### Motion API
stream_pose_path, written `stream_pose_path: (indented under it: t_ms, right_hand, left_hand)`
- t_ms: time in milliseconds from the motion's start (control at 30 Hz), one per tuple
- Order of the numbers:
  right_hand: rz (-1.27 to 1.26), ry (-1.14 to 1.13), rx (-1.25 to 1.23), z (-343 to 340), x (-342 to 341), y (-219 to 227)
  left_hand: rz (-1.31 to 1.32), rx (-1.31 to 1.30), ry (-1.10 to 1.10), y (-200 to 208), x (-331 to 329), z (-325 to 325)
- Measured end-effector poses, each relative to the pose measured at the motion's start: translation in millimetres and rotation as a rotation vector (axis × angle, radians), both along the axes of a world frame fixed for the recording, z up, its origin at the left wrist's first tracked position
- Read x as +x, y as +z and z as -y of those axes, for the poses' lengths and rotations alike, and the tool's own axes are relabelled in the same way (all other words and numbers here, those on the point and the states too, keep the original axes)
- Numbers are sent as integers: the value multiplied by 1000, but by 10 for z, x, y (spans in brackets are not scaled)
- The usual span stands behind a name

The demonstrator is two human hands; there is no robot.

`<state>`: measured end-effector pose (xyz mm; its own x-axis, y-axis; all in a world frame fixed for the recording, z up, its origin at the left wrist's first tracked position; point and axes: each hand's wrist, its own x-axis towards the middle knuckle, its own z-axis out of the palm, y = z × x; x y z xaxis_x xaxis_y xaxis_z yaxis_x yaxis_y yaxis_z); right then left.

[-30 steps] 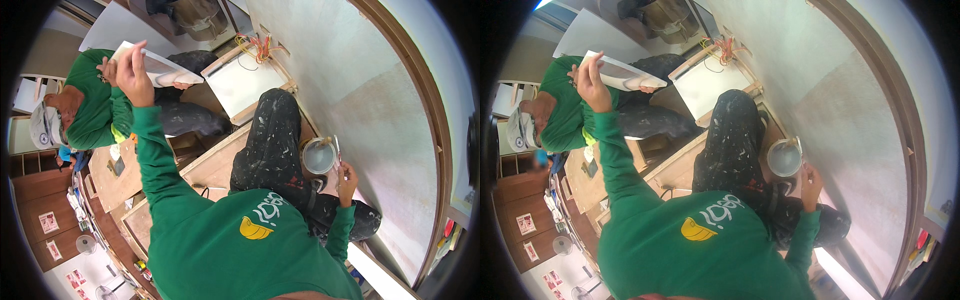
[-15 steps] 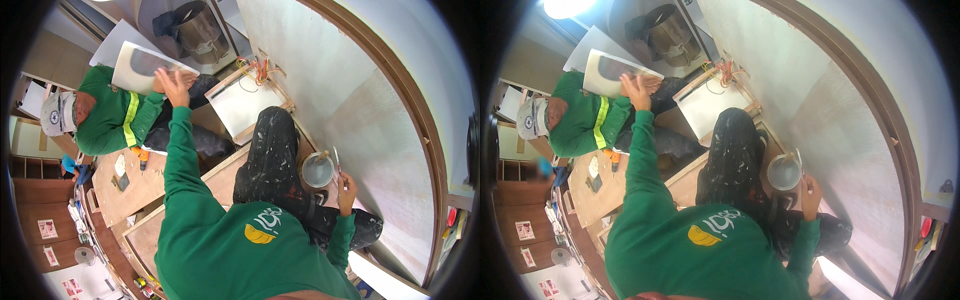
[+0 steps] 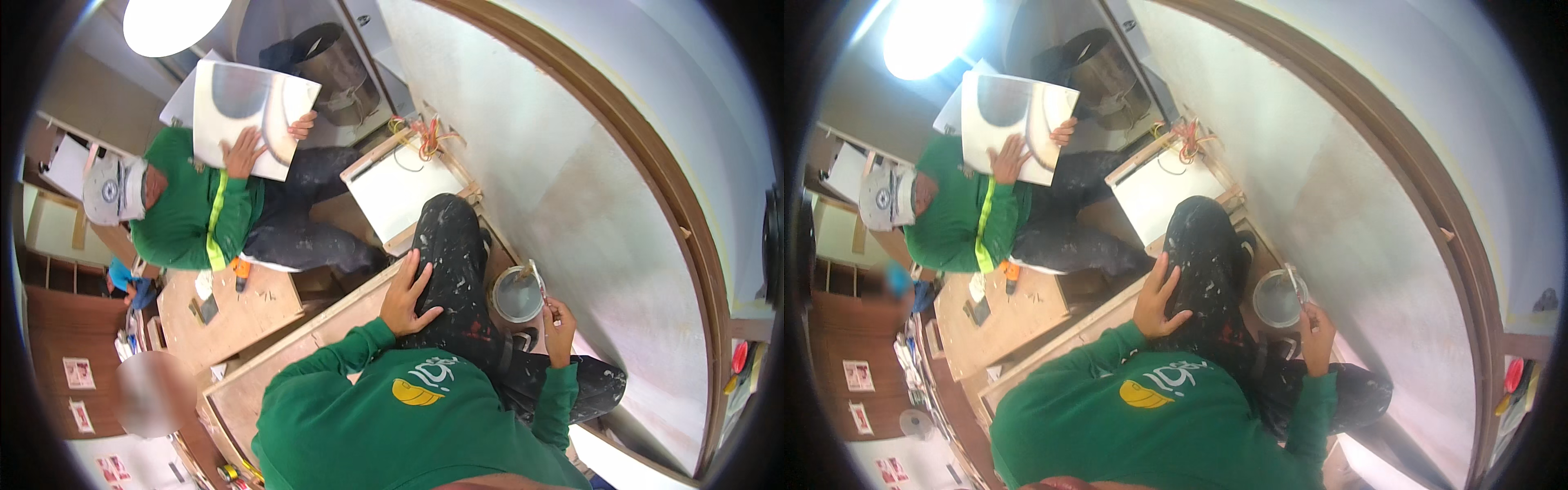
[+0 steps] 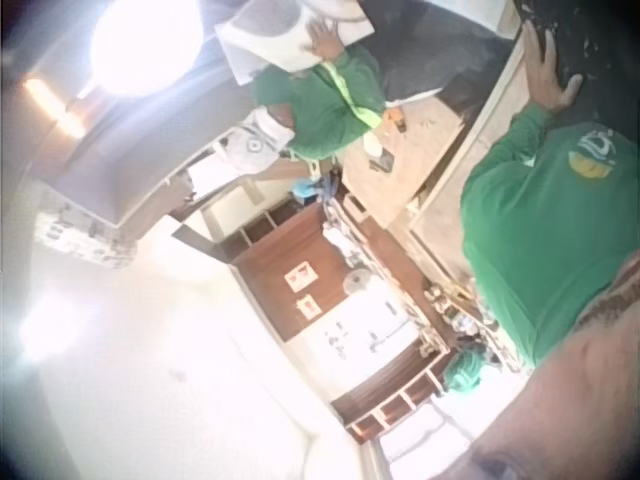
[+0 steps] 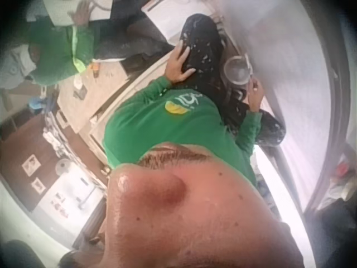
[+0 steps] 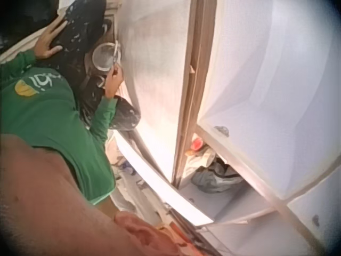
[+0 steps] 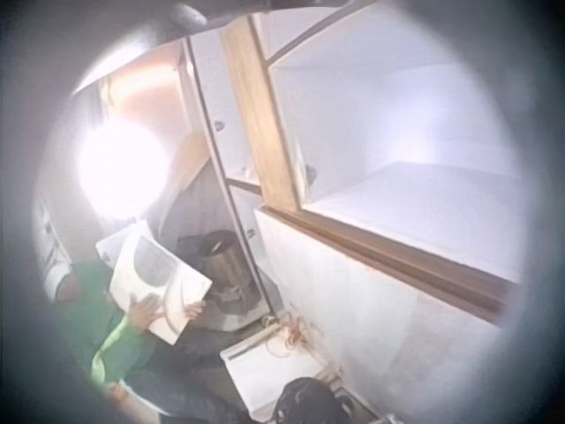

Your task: The person paints the edges of a wooden ceiling structure using a small brush and a container of white paint. They repeatedly dip the brush into the paint and apply it to the trim while another worker is visible in the background.

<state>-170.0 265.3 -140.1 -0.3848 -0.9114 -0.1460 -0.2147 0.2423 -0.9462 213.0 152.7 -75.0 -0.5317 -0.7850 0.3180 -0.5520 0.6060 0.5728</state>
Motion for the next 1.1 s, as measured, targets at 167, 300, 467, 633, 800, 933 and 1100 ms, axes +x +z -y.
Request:
stream_pose_path:
  t_ms: [167,300,467,633,800,933,1100]
  right_hand:
    - [-73,29,-33,-8,28,93]
    - [-38,3,-59,-25,36,204]
    - [-96,14,-90,-59,21,357]
    - [-189,36,-168,-70,5,451]
    - [-169,76,-115,-71,16,527]
    - [-150,99,-94,-57,28,574]
    - [-94,85,-133,-19,77,517]
  left_hand:
    - [-54,-18,67,-133,-76,20]
    - [-91,-25,41,-173,-115,31]
    - [-78,-58,14,-197,-151,33]
    - [-78,-61,10,-193,-174,32]
    - [-76,-52,39,-163,-199,-7]
    - [-103,-55,45,-134,-214,12]
    - [-81,-46,75,-99,-161,26]
